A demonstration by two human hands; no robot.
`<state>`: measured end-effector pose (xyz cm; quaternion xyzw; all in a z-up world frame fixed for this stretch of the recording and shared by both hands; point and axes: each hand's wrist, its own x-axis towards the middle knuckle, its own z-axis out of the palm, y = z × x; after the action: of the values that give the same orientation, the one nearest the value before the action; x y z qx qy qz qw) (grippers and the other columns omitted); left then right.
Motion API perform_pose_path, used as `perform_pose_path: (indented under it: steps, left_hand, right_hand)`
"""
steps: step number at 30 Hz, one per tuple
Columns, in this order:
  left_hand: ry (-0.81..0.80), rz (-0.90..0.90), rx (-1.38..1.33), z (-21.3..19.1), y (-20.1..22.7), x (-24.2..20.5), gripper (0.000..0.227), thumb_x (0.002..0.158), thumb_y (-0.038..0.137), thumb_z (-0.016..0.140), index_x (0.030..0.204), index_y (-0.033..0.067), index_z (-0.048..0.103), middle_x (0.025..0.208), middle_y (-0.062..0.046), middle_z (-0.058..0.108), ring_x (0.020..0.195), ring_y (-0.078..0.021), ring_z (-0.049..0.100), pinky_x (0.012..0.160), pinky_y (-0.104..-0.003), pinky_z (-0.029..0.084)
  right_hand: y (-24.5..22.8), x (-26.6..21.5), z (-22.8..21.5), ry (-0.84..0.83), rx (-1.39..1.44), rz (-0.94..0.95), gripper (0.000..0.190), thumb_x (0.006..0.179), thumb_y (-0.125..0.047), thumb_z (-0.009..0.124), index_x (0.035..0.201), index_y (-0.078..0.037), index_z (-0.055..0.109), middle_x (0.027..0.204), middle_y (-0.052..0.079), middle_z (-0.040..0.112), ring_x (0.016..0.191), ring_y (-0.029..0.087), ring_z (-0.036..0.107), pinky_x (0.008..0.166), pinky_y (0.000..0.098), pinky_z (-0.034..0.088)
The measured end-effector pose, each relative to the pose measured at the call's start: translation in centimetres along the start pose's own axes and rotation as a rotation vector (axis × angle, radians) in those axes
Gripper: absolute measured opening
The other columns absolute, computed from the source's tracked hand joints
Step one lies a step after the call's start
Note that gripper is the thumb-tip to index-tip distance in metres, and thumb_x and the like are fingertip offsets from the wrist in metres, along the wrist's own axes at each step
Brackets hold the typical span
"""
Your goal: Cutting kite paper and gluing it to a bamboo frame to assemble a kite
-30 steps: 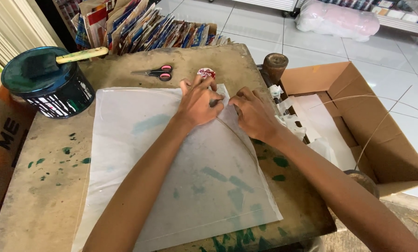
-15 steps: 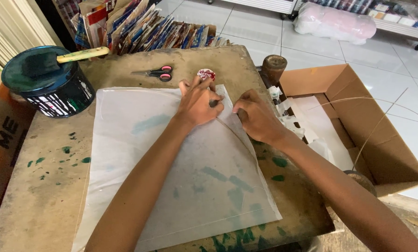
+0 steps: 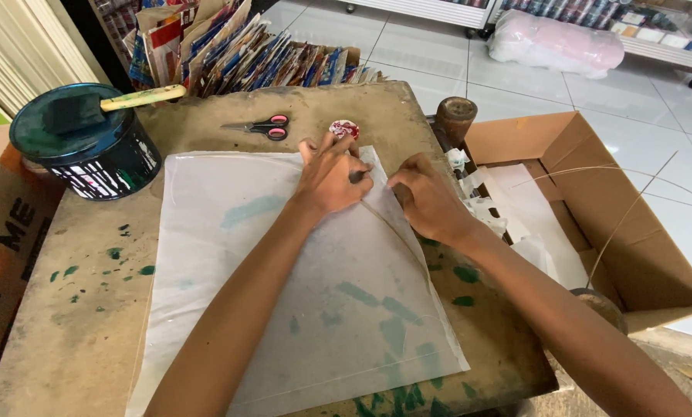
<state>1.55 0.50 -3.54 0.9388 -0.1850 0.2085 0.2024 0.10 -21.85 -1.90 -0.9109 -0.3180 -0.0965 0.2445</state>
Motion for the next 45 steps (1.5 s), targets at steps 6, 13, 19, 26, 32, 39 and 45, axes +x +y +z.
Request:
perform_pose_path:
  steps: [6, 13, 19, 26, 32, 39, 45]
  left_hand:
    - [0.020, -0.021, -0.008, -0.2, 0.2, 0.1, 0.016, 0.083, 0.039, 0.064, 0.081, 0.0272, 0.075, 0.102, 0.002, 0.062, 0.110, -0.0230, 0.053, 0.094, -0.052, 0.026]
    - [0.068, -0.157, -0.111, -0.1, -0.5, 0.4, 0.030, 0.082, 0.038, 0.066, 0.108, 0.0226, 0.073, 0.106, -0.001, 0.071, 0.111, -0.0236, 0.062, 0.101, -0.053, 0.028]
    - [0.055, -0.341, -0.198, -1.3, 0.2, 0.4, 0.037, 0.079, 0.031, 0.075, 0.108, 0.0186, 0.055, 0.117, -0.004, 0.061, 0.123, -0.0281, 0.056, 0.105, -0.059, 0.026]
    - [0.010, -0.472, -0.356, -2.1, 0.4, 0.1, 0.062, 0.077, 0.029, 0.076, 0.120, 0.0198, 0.032, 0.124, -0.006, 0.056, 0.128, -0.0294, 0.056, 0.114, -0.066, 0.012]
    - [-0.003, -0.494, -0.396, -2.7, 0.7, 0.1, 0.067, 0.077, 0.028, 0.077, 0.123, 0.0172, 0.030, 0.129, -0.011, 0.055, 0.132, -0.0333, 0.053, 0.116, -0.068, 0.013]
    - [0.002, -0.485, -0.385, -2.6, 0.8, 0.1, 0.067, 0.076, 0.030, 0.076, 0.124, 0.0164, 0.030, 0.132, -0.014, 0.054, 0.132, -0.0344, 0.051, 0.114, -0.066, 0.014]
    - [0.010, -0.487, -0.404, -2.0, 0.6, 0.1, 0.066, 0.076, 0.031, 0.075, 0.125, 0.0158, 0.033, 0.132, -0.014, 0.055, 0.132, -0.0344, 0.052, 0.115, -0.068, 0.013]
  right_hand:
    - [0.7, 2.2, -1.0, 0.095, 0.204, 0.006, 0.030, 0.092, -0.001, 0.045, 0.113, -0.008, 0.064, 0.107, 0.025, 0.061, 0.104, 0.051, 0.064, 0.084, 0.0544, 0.051]
    - [1.4, 9.3, 0.2, 0.170, 0.208, -0.040, 0.027, 0.083, -0.006, 0.069, 0.109, -0.009, 0.071, 0.103, 0.018, 0.066, 0.098, 0.036, 0.072, 0.079, 0.0403, 0.058]
    - [1.9, 13.5, 3.0, 0.116, 0.282, -0.031, 0.037, 0.078, -0.013, 0.080, 0.113, -0.008, 0.070, 0.107, 0.023, 0.066, 0.107, 0.043, 0.069, 0.085, 0.0453, 0.057]
    - [0.7, 14.9, 4.5, 0.180, 0.216, 0.075, 0.051, 0.065, -0.019, 0.088, 0.110, -0.004, 0.068, 0.093, 0.023, 0.067, 0.089, 0.040, 0.073, 0.074, 0.0478, 0.057]
    - [2.3, 16.3, 4.7, 0.119, 0.221, 0.181, 0.065, 0.062, -0.023, 0.087, 0.122, -0.015, 0.063, 0.106, 0.019, 0.069, 0.100, 0.037, 0.071, 0.081, 0.0460, 0.056]
    - [2.3, 15.3, 4.5, 0.093, 0.090, 0.232, 0.071, 0.058, -0.041, 0.093, 0.121, -0.025, 0.066, 0.109, 0.015, 0.067, 0.105, 0.039, 0.069, 0.088, 0.0509, 0.056]
    - [0.9, 14.3, 5.2, 0.160, 0.138, 0.194, 0.032, 0.071, -0.028, 0.081, 0.099, -0.021, 0.067, 0.091, 0.017, 0.069, 0.093, 0.040, 0.070, 0.076, 0.0481, 0.054]
